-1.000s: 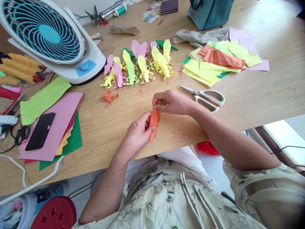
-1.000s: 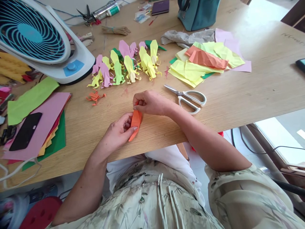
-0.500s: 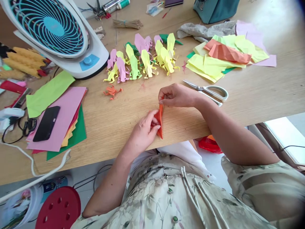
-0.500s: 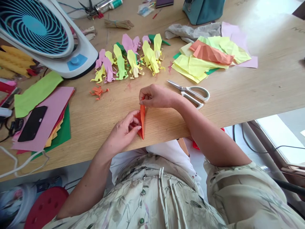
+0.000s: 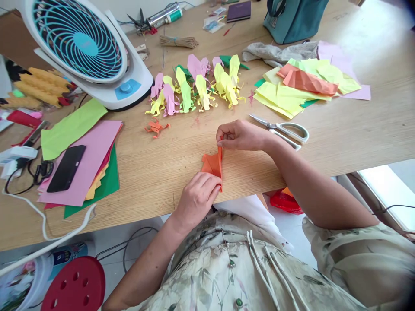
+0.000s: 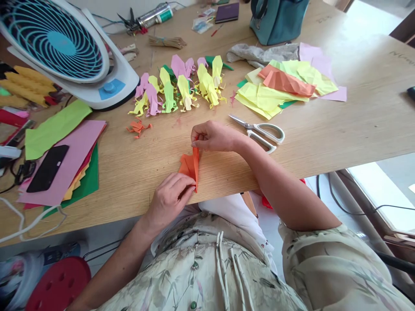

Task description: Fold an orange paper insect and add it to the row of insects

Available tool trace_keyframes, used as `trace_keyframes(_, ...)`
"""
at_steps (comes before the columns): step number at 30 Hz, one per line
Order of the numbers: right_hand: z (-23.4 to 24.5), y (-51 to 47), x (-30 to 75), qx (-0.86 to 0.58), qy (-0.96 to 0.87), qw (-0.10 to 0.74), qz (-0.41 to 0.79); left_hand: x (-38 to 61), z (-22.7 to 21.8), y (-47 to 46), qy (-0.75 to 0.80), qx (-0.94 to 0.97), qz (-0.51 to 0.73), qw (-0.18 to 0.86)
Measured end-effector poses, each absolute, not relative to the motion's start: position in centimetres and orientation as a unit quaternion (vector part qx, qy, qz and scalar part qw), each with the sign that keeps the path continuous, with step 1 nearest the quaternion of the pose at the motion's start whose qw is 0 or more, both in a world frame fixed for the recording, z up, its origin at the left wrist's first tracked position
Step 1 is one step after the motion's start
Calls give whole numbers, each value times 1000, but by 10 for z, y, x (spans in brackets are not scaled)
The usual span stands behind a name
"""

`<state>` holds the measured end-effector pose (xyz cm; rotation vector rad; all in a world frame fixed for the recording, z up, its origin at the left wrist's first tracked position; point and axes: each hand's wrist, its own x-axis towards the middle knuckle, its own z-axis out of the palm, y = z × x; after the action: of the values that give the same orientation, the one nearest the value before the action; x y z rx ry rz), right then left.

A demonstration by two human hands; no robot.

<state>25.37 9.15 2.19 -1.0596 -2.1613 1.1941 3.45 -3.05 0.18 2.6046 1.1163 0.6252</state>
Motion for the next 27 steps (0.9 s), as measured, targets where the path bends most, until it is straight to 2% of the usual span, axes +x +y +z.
trace_keyframes(5, 19, 92, 247, -378, -780, 246, 434, 26, 0, -34, 330, 925, 186, 36)
trace_keyframes(13, 12, 92, 243, -371, -780, 273, 425, 18, 4, -22, 252, 956, 152, -13)
trace_keyframes(20, 18, 89, 248, -355, -775, 263, 451, 13, 1, -16, 251, 960, 124, 13)
trace_keyframes(27, 24, 92, 259, -334, -790, 199, 473, 13, 3, -13, 234, 965, 117, 29)
